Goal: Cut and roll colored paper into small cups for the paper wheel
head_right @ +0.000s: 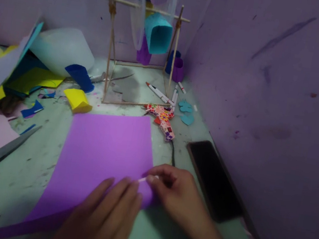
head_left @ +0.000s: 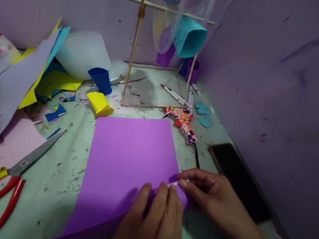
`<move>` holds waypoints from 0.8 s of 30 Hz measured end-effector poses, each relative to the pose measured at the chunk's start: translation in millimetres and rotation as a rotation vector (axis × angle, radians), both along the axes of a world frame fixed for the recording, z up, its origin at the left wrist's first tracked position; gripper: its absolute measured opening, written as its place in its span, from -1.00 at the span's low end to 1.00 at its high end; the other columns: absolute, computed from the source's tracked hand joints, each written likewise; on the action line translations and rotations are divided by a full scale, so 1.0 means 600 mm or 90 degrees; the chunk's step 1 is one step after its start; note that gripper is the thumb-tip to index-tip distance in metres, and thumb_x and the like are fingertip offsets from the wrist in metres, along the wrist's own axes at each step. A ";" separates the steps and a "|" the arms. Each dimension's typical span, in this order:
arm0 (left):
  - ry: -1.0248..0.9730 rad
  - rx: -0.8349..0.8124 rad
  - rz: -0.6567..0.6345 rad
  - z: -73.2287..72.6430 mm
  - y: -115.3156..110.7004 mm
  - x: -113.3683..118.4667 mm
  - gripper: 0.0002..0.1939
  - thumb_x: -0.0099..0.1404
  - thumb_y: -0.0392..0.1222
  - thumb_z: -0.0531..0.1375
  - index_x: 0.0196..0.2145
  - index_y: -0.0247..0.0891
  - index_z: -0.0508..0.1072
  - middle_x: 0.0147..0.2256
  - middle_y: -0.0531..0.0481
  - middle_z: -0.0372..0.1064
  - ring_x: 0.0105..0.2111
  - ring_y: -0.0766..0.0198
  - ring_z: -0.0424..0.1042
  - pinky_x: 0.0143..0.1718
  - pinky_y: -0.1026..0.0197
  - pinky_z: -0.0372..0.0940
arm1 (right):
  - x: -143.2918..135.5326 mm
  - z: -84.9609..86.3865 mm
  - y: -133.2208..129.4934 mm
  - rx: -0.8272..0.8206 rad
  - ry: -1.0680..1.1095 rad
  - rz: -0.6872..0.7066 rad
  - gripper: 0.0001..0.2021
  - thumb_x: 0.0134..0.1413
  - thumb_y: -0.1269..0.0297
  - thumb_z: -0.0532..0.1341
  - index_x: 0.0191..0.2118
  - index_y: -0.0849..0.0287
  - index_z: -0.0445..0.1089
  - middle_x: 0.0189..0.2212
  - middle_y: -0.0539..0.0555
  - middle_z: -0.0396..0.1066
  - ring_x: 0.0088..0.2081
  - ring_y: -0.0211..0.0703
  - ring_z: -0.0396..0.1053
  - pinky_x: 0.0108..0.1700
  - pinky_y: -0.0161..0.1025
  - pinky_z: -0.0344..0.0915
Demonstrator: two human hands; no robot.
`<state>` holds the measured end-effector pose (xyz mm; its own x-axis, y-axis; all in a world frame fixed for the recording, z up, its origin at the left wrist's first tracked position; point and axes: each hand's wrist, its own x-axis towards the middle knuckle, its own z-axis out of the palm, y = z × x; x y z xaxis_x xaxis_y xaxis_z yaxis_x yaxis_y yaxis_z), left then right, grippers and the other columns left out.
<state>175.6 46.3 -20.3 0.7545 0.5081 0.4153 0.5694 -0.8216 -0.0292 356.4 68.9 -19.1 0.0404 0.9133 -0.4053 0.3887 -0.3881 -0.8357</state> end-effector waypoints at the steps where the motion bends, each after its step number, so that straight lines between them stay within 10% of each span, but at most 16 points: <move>1: -0.008 0.008 -0.001 -0.013 0.004 0.002 -0.65 0.29 -0.39 -0.11 -0.11 -0.38 0.39 -0.13 -0.10 0.45 -0.09 0.14 0.35 -0.06 0.07 0.17 | 0.000 0.000 0.001 0.006 -0.001 0.009 -0.79 -0.07 0.18 0.21 -0.38 0.22 0.47 -0.44 0.10 0.52 -0.39 -0.12 0.44 -0.33 -0.26 0.34; 8: 0.000 -0.063 -0.003 -0.031 0.030 -0.005 -0.68 0.24 -0.37 -0.05 -0.12 -0.38 0.40 -0.18 -0.12 0.48 -0.17 0.12 0.40 -0.08 0.05 0.18 | 0.008 0.013 -0.007 0.134 -0.100 0.104 -0.76 0.02 0.15 0.22 -0.23 0.16 0.47 -0.22 0.12 0.42 -0.16 -0.10 0.39 -0.08 -0.17 0.30; 13: 0.039 -0.194 -0.053 -0.010 0.066 -0.009 -0.67 0.20 -0.34 0.01 -0.12 -0.45 0.40 -0.19 -0.27 0.46 -0.22 0.01 0.43 -0.20 -0.05 0.33 | 0.016 0.009 -0.022 0.180 -0.151 0.186 -0.37 -0.21 0.13 0.38 0.04 0.21 0.29 0.08 0.23 0.21 0.09 0.02 0.20 0.14 -0.06 0.13; 24: 0.033 -0.488 -0.071 0.035 0.124 0.000 -0.69 0.27 -0.15 0.01 -0.07 -0.20 0.39 -0.16 -0.08 0.43 -0.15 0.16 0.37 -0.12 0.10 0.33 | 0.004 0.005 -0.052 0.226 -0.140 0.086 -0.26 -0.19 0.36 0.36 0.17 0.21 0.12 0.11 0.16 0.20 0.14 -0.06 0.08 0.19 -0.12 0.04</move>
